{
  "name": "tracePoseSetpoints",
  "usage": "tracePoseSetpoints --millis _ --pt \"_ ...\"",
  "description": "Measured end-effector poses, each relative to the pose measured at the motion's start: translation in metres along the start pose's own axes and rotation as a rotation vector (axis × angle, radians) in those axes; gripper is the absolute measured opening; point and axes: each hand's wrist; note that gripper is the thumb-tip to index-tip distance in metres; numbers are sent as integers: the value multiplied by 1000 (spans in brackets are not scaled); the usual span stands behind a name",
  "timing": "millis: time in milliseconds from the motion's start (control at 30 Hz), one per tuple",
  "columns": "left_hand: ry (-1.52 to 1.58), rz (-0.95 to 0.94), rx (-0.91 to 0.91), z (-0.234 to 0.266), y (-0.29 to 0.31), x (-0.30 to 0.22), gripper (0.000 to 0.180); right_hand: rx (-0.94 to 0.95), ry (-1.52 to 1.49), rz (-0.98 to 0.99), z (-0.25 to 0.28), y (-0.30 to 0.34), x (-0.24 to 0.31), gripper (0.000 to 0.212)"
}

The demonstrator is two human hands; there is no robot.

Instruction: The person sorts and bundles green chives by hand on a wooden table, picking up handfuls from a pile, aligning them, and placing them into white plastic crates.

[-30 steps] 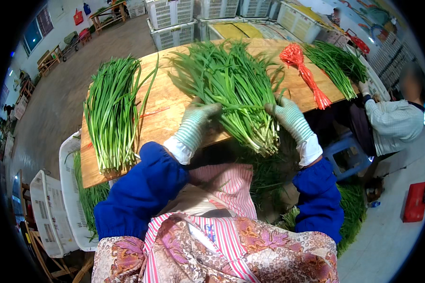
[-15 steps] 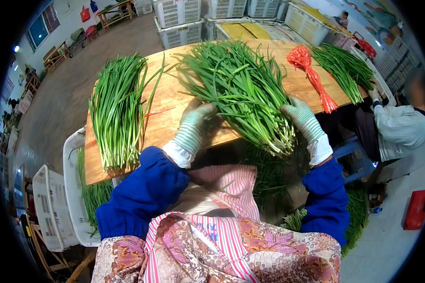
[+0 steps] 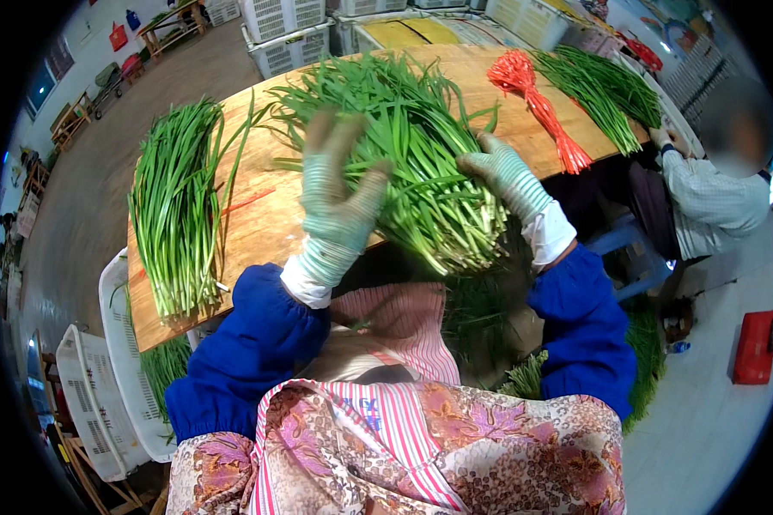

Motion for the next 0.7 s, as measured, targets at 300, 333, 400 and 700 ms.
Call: tracePoseSetpoints --millis 300,333,400,700 --pt "-744 -170 445 14 7 8 17 -194 290 -25 9 9 -41 51" --pt "-717 -134 433 16 10 7 16 -148 327 -31 9 9 -38 51" --pt "-639 -78 383 21 11 -6 17 -42 443 67 19 3 -37 54" --pt "-944 -282 507 36 7 -21 43 -30 559 663 7 -18 11 52"
Point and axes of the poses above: each hand's wrist, its own y-axis away from the middle knuckle, its own z-axis out of the back of the hand, x = y × z, and after that the axes turned 11 degrees about z, right-handed
